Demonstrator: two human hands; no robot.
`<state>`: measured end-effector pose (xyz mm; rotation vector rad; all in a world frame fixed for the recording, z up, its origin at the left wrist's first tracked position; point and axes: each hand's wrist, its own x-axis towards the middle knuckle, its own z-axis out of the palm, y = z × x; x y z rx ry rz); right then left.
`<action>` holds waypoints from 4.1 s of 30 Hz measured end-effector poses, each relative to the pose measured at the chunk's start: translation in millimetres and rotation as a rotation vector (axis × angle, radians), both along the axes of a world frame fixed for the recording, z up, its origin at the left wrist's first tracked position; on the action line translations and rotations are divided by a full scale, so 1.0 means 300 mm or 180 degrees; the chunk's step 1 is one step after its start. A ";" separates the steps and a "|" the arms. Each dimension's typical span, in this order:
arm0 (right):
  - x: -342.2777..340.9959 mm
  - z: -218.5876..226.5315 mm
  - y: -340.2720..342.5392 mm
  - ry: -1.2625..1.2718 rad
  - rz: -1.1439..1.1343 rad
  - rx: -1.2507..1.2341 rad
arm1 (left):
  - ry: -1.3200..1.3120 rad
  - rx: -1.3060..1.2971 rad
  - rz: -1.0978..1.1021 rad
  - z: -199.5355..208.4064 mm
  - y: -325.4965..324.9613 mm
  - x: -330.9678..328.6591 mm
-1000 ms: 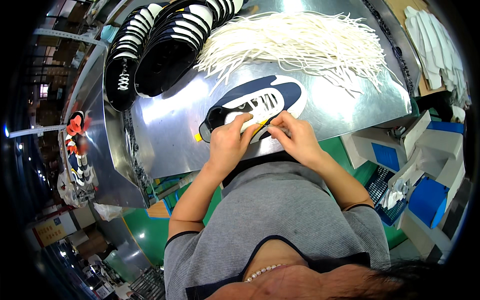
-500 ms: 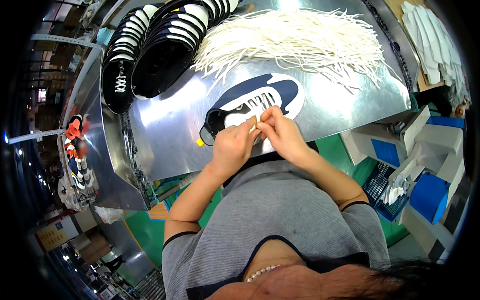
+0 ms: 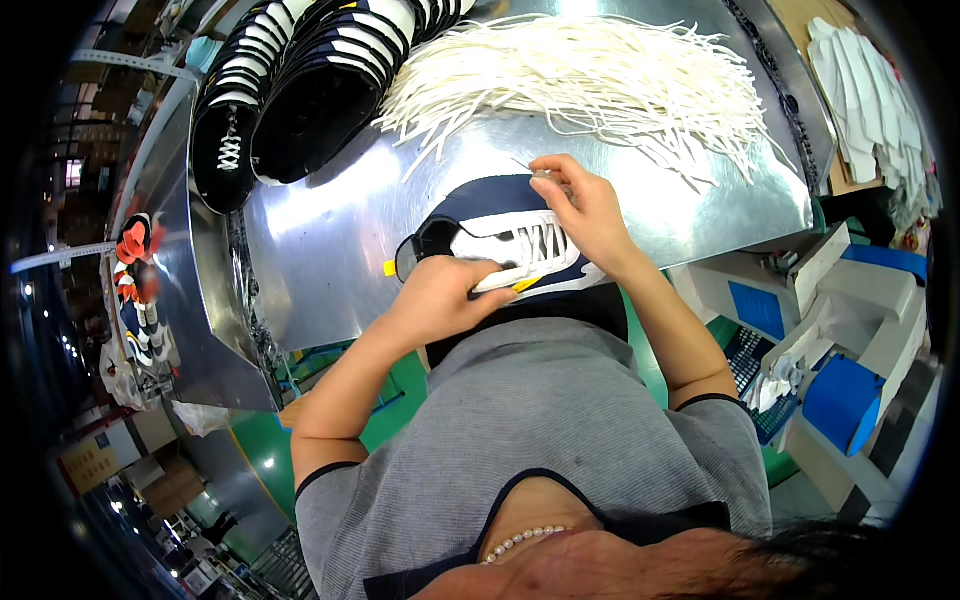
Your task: The person laces a shoe upper by hand, threading a white shoelace through the eyelets of a blue and white sneaker upper placed on a metal work surface, then moves the finished upper to a stack.
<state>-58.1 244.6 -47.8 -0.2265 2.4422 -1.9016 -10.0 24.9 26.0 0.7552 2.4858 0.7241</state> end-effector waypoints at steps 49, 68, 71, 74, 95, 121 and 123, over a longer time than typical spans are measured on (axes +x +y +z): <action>0.060 0.023 -0.068 -0.0150 0.0034 0.0280 | 0.0878 0.1620 0.1352 -0.111 0.021 -0.105; -0.082 0.057 -0.384 -0.1570 0.1572 -0.1558 | -0.0900 0.4774 0.3559 -0.094 -0.382 0.151; -0.185 0.011 -0.366 0.0518 0.1219 -0.0109 | 0.0530 0.2251 0.3431 0.159 -0.527 0.025; -0.283 0.034 -0.338 0.1935 0.0832 0.1275 | 0.2569 -0.1449 0.2515 0.117 -0.805 -0.138; -0.250 0.266 -0.515 0.1599 0.1732 -0.0175 | 0.1826 0.1886 0.3250 -0.301 -0.899 -0.389; 0.023 0.418 0.175 0.0896 0.0454 -0.2518 | 0.2195 0.0867 0.1027 -0.188 0.049 0.095; 0.051 0.398 0.158 0.0276 0.0325 -0.2781 | 0.2228 0.0943 0.0856 -0.181 0.078 0.066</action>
